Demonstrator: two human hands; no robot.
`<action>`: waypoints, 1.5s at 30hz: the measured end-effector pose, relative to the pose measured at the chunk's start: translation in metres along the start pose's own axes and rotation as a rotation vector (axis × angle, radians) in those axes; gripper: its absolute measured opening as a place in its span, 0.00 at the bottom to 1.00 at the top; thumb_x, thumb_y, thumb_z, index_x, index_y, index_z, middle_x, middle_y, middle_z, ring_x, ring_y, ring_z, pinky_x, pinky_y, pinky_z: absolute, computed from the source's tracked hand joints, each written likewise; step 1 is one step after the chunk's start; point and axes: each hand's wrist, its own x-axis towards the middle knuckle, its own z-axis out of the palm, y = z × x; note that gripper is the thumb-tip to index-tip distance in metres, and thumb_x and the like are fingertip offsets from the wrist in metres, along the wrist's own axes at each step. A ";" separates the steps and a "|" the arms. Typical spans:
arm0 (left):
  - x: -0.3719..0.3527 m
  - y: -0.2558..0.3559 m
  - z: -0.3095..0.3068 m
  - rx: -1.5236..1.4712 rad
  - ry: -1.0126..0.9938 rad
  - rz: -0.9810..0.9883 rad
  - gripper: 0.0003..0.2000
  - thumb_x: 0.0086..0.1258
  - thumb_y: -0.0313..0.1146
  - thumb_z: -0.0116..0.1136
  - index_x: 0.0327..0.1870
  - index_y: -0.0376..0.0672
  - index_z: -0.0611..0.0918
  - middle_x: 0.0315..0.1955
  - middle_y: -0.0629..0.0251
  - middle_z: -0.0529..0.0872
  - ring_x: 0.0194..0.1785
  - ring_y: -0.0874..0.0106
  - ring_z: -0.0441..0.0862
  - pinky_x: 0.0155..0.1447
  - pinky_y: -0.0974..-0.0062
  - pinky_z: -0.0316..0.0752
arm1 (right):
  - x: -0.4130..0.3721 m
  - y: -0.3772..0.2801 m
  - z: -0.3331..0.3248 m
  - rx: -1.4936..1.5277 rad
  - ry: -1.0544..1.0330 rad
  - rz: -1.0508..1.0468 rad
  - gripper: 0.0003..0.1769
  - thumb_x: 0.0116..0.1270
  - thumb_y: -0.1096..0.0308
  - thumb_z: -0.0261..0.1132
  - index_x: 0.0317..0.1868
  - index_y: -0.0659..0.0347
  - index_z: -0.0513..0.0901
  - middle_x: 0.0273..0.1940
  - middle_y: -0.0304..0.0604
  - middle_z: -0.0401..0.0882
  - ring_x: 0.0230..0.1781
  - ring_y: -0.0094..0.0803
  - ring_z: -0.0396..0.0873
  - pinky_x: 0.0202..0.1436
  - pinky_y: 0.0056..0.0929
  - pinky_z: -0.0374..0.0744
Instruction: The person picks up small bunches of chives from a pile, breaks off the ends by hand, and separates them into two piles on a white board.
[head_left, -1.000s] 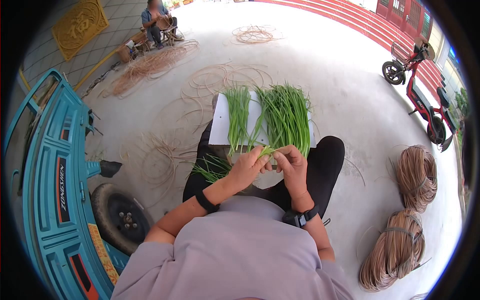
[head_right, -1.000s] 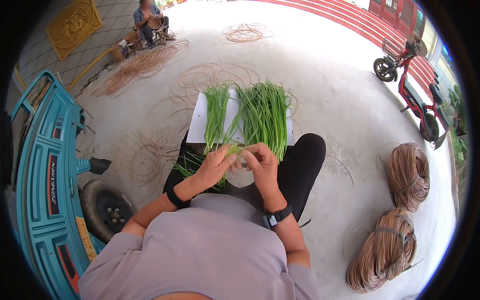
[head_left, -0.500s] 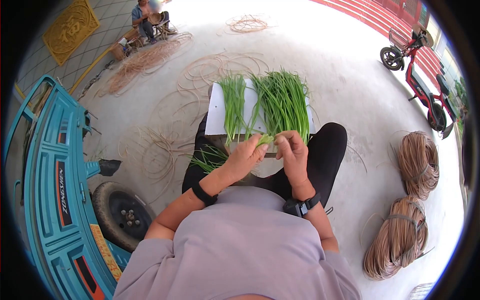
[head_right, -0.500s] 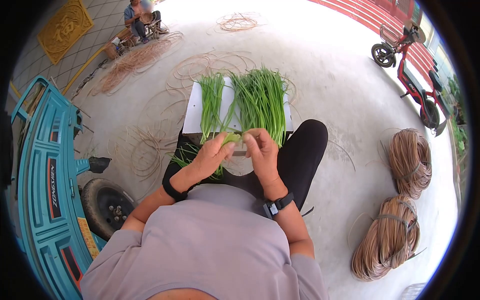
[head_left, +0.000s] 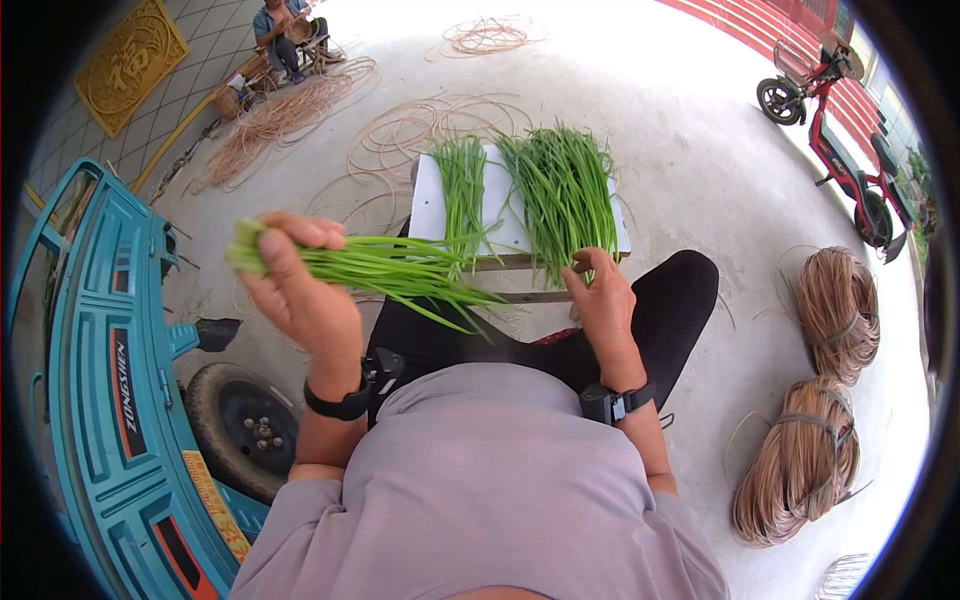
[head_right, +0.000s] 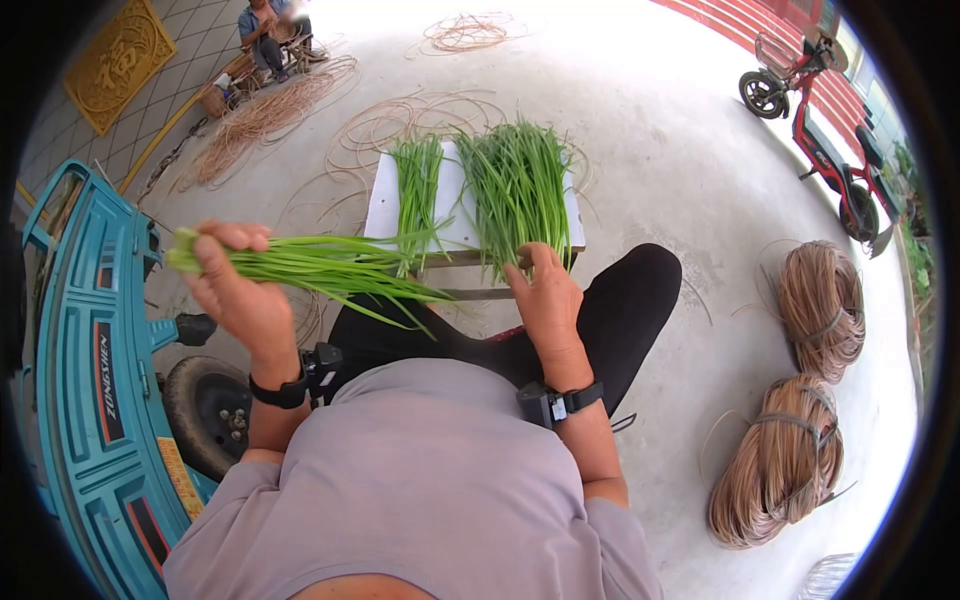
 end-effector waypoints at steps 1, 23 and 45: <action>0.005 0.007 -0.002 0.080 0.022 0.133 0.13 0.81 0.40 0.42 0.41 0.38 0.70 0.27 0.65 0.75 0.29 0.73 0.76 0.40 0.71 0.77 | -0.001 -0.001 0.000 -0.032 -0.043 -0.009 0.15 0.60 0.63 0.69 0.47 0.54 0.78 0.41 0.41 0.82 0.39 0.44 0.81 0.38 0.38 0.78; -0.082 -0.055 0.019 0.412 -1.108 -0.394 0.10 0.76 0.36 0.48 0.48 0.39 0.72 0.30 0.49 0.80 0.37 0.49 0.80 0.39 0.59 0.73 | 0.000 0.000 0.010 -0.238 -0.167 0.097 0.11 0.62 0.63 0.65 0.44 0.55 0.81 0.39 0.44 0.79 0.38 0.42 0.82 0.40 0.40 0.78; -0.096 -0.065 0.028 0.364 -1.000 -0.334 0.10 0.76 0.35 0.49 0.45 0.36 0.73 0.32 0.52 0.82 0.37 0.54 0.81 0.41 0.63 0.75 | -0.006 -0.017 0.003 0.669 -0.288 -0.129 0.08 0.59 0.76 0.69 0.40 0.61 0.84 0.30 0.34 0.76 0.21 0.17 0.66 0.26 0.18 0.66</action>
